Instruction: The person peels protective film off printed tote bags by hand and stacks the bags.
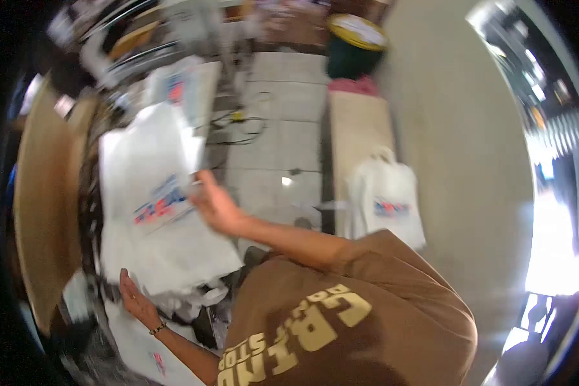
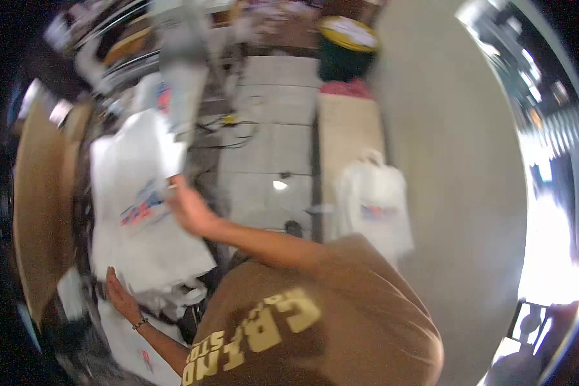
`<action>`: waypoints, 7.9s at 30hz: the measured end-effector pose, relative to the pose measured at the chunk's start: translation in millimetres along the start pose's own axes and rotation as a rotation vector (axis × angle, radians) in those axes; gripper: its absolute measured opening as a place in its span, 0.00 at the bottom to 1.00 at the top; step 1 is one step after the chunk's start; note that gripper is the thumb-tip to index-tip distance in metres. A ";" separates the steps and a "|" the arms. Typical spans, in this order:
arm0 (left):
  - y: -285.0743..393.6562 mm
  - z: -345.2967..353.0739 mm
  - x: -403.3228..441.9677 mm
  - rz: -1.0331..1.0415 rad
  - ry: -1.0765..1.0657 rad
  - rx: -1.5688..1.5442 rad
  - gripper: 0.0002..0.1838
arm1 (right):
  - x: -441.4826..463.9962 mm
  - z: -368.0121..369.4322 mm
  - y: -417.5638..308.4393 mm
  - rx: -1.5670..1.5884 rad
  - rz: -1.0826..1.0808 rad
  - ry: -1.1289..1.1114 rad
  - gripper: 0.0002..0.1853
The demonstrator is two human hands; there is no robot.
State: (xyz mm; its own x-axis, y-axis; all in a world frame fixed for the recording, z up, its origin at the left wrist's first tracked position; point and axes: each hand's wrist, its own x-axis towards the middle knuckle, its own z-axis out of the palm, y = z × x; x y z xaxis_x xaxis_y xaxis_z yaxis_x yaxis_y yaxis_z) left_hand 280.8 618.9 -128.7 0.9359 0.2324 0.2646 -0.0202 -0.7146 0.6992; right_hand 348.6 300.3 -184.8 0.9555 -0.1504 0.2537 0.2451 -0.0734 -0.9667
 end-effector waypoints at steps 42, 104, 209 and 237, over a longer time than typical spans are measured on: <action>-72.1 24.9 47.6 0.536 -0.373 0.664 0.26 | -251.0 -432.0 -52.2 0.075 -0.027 1.207 0.34; 246.0 636.7 -338.2 0.500 -1.421 0.223 0.26 | -526.2 -183.1 -163.4 -0.612 1.204 1.806 0.27; 180.7 472.0 -520.6 2.246 -2.390 -0.030 0.11 | -328.8 313.5 -338.1 -1.619 0.431 3.089 0.28; 99.7 469.5 -573.6 3.137 -1.984 1.173 0.22 | -303.9 219.1 -257.9 -0.995 0.098 2.494 0.31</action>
State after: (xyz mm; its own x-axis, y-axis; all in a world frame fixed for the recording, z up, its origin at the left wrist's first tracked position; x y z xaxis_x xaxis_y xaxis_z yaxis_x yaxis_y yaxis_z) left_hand -93.0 104.6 -522.6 -0.4952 0.4017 -0.7703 -0.0509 0.8718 0.4873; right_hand 30.9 581.0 -19.9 -0.8368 -0.2842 0.4679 -0.4743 -0.0507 -0.8789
